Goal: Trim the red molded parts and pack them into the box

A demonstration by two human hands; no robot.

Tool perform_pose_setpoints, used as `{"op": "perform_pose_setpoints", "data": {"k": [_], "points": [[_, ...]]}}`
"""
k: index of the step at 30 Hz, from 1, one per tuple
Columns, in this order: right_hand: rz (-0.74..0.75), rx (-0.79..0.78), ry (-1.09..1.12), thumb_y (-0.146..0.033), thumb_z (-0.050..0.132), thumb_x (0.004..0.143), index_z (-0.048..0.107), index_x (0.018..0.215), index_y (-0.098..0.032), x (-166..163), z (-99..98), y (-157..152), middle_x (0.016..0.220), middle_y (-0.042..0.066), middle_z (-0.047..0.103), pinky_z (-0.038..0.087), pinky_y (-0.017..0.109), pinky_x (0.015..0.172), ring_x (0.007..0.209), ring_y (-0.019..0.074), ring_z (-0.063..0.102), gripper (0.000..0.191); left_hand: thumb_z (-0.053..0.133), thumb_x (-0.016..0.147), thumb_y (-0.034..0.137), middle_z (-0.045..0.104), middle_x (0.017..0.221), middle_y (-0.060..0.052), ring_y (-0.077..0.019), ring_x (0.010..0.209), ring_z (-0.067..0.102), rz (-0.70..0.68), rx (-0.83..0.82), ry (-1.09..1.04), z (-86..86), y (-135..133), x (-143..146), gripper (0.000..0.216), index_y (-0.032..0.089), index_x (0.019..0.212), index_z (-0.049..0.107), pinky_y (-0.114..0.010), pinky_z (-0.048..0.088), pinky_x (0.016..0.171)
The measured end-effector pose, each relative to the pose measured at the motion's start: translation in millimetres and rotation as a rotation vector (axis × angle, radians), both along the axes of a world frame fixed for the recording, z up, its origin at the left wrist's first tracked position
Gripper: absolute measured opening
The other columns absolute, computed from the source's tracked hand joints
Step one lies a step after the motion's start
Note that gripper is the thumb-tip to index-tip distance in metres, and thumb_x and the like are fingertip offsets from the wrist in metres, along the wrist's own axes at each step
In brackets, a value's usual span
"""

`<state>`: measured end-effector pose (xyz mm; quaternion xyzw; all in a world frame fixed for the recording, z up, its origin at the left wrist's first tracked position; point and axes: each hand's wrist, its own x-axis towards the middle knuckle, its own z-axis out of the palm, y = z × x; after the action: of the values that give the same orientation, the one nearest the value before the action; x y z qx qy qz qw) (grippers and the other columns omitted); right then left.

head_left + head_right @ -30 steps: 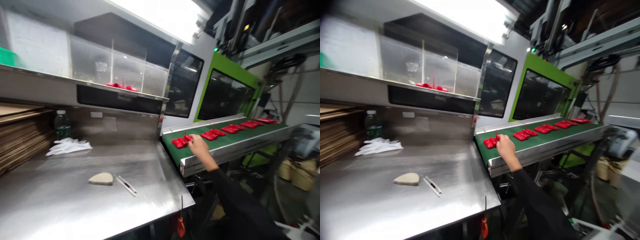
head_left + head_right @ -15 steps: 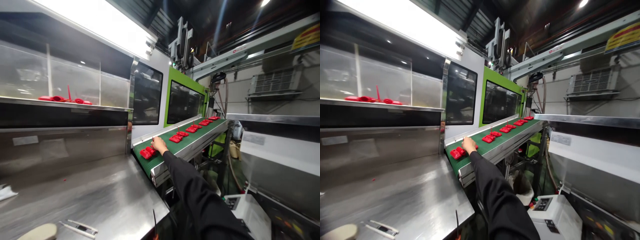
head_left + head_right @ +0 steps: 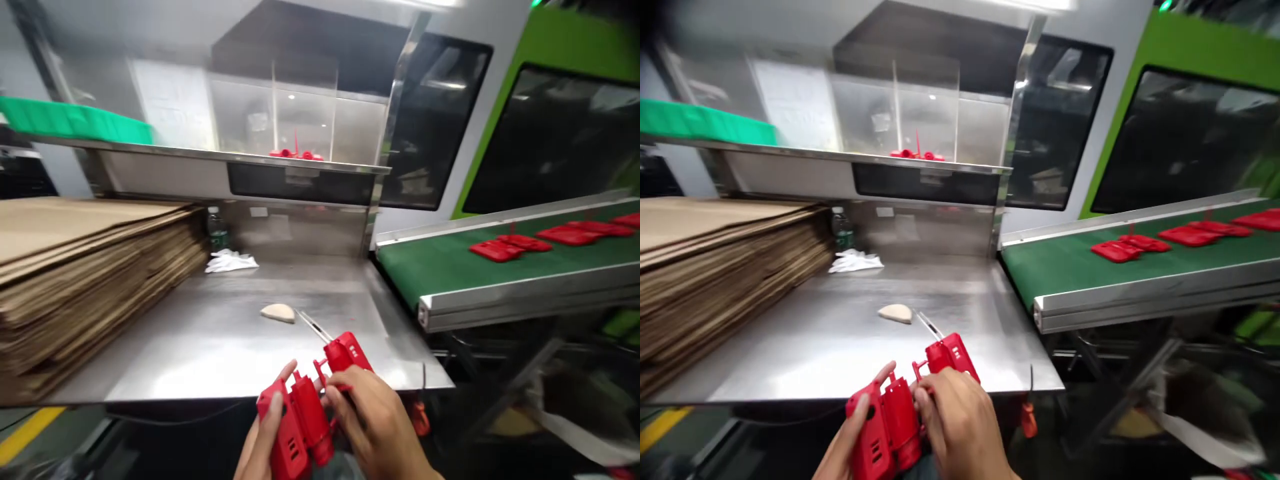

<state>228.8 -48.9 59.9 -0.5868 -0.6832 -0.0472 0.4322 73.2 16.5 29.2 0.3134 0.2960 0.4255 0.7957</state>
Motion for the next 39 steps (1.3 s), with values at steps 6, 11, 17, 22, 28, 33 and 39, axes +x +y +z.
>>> {"op": "perform_pose_setpoints", "data": {"k": [6, 11, 17, 22, 28, 33, 39], "points": [[-0.092, -0.154, 0.518, -0.042, 0.056, 0.094, 0.051, 0.133, -0.042, 20.7, -4.2, -18.8, 0.137, -0.001, 0.054, 0.048, 0.027, 0.101, 0.123, 0.0167, 0.055, 0.039, 0.055, 0.097, 0.029, 0.064, 0.124, -0.032, -0.0496, 0.11, 0.063, -0.094, -0.177, -0.133, -7.4, 15.7, -33.6, 0.056, 0.008, 0.146, 0.041, -0.069, 0.057, 0.075], [0.198, -0.43, 1.162, -0.051, 0.054, 0.093, 0.053, 0.135, -0.032, 18.9, 9.0, -13.1, 0.135, 0.004, 0.06, 0.053, 0.034, 0.098, 0.113, 0.0188, 0.062, 0.046, 0.038, 0.104, 0.034, 0.067, 0.12, -0.03, -0.0424, 0.11, 0.066, -0.23, -0.328, -0.355, 2.5, 18.3, -39.6, 0.047, 0.001, 0.124, 0.064, -0.053, 0.064, 0.075], [0.228, -0.324, 1.464, -0.042, 0.059, 0.092, 0.058, 0.128, -0.024, 14.7, 22.5, 2.6, 0.115, 0.008, 0.07, 0.057, 0.026, 0.059, 0.067, 0.0134, 0.065, 0.04, 0.029, 0.103, 0.049, 0.058, 0.129, -0.035, -0.0459, 0.12, 0.057, -0.154, -0.275, -0.51, 28.7, 10.0, -37.1, 0.067, -0.004, 0.114, 0.069, -0.065, 0.049, 0.098], [0.252, -0.341, 1.545, -0.033, 0.059, 0.092, 0.06, 0.125, -0.018, 25.8, 23.5, 8.3, 0.092, 0.007, 0.072, 0.055, 0.025, 0.055, 0.061, 0.013, 0.063, 0.037, 0.031, 0.104, 0.043, 0.062, 0.125, -0.035, -0.0449, 0.121, 0.058, -0.059, -0.338, -0.532, 49.9, 6.7, -27.7, 0.06, -0.006, 0.129, 0.055, -0.075, 0.042, 0.099], [0.27, -0.363, 1.656, -0.032, 0.06, 0.091, 0.068, 0.109, -0.018, 42.8, 8.4, 15.5, 0.075, 0.002, 0.069, 0.053, 0.023, 0.056, 0.06, 0.0112, 0.062, 0.024, 0.025, 0.105, 0.038, 0.06, 0.128, -0.036, -0.0502, 0.125, 0.052, -0.072, -0.36, -0.55, 70.1, 5.6, -5.7, 0.06, -0.006, 0.143, 0.037, -0.079, 0.045, 0.094], [0.238, -0.35, 1.73, -0.032, 0.061, 0.09, 0.069, 0.084, -0.018, 58.9, -9.2, 18.5, 0.07, 0.002, 0.068, 0.053, 0.022, 0.055, 0.059, 0.0112, 0.062, 0.017, 0.025, 0.104, 0.041, 0.056, 0.135, -0.034, -0.0487, 0.126, 0.052, -0.136, -0.393, -0.581, 71.2, 5.2, 8.7, 0.06, -0.003, 0.145, 0.033, -0.077, 0.042, 0.098], [0.187, -0.361, 1.82, -0.026, 0.064, 0.087, 0.071, 0.081, -0.017, 72.3, -37.6, 14.8, 0.065, 0.0, 0.067, 0.052, 0.017, 0.055, 0.055, 0.0086, 0.06, 0.013, 0.024, 0.104, 0.044, 0.051, 0.14, -0.034, -0.048, 0.131, 0.048, -0.308, -0.311, -0.627, 66.1, -0.2, 20.8, 0.058, 0.0, 0.14, 0.036, -0.073, 0.036, 0.106]]}}
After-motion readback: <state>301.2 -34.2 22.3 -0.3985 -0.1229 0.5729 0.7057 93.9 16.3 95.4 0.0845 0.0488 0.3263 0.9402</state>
